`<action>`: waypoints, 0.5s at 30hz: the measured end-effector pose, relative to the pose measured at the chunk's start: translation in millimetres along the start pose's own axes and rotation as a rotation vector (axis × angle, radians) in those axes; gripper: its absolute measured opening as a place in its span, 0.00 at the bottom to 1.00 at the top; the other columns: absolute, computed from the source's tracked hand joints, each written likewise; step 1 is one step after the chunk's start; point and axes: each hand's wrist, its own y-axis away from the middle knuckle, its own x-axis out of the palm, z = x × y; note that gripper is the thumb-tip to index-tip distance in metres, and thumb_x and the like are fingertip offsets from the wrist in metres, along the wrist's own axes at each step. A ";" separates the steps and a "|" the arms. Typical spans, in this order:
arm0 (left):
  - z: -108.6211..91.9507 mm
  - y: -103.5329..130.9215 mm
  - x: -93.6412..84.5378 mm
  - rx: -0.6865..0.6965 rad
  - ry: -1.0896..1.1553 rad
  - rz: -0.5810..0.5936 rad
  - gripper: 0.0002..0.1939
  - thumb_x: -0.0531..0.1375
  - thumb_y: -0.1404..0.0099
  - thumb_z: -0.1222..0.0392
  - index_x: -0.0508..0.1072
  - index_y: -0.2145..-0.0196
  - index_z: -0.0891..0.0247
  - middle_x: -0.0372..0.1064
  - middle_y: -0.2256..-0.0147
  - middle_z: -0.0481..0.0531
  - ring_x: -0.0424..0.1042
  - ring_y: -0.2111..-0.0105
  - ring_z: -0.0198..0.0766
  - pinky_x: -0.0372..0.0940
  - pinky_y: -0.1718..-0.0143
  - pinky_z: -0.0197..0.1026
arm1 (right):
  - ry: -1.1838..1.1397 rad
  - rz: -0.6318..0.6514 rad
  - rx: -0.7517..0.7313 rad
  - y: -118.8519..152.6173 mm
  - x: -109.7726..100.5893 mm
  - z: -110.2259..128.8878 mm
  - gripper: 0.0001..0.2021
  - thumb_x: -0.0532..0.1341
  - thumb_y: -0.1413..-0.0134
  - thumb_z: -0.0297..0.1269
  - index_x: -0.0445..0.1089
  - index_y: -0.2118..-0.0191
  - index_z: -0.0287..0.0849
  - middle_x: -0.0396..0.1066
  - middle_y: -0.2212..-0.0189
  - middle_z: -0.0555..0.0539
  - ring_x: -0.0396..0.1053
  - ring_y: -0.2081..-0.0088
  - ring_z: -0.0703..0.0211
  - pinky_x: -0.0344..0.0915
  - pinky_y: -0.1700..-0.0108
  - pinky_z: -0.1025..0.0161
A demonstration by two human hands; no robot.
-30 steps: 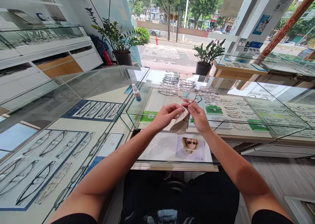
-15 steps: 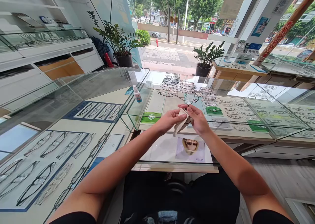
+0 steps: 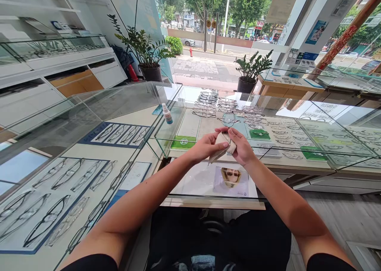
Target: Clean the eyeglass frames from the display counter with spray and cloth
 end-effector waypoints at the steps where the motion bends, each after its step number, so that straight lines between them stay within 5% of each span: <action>1: 0.9 0.0 1.8 0.010 -0.005 -0.019 0.29 0.82 0.44 0.41 0.77 0.61 0.64 0.75 0.69 0.49 0.71 0.70 0.34 0.62 0.67 0.37 | -0.009 0.004 -0.002 -0.2 0.2 -0.9 0.23 0.75 0.45 0.65 0.85 0.54 0.53 0.85 0.42 0.45 0.82 0.44 0.43 0.81 0.50 0.51; 8: 14.0 -4.9 11.6 0.148 -0.064 -0.217 0.34 0.79 0.44 0.34 0.78 0.56 0.65 0.76 0.67 0.50 0.72 0.67 0.35 0.63 0.64 0.38 | -0.058 0.001 -0.042 -1.3 6.3 -4.7 0.21 0.75 0.44 0.63 0.87 0.54 0.55 0.82 0.36 0.47 0.74 0.30 0.42 0.72 0.29 0.44; 15: 15.2 -5.5 13.1 0.193 -0.084 -0.296 0.34 0.76 0.42 0.30 0.76 0.60 0.64 0.73 0.69 0.48 0.68 0.69 0.35 0.62 0.65 0.39 | -0.015 0.028 -0.076 2.8 12.9 -1.7 0.23 0.73 0.41 0.65 0.87 0.50 0.55 0.80 0.33 0.48 0.72 0.28 0.41 0.69 0.26 0.43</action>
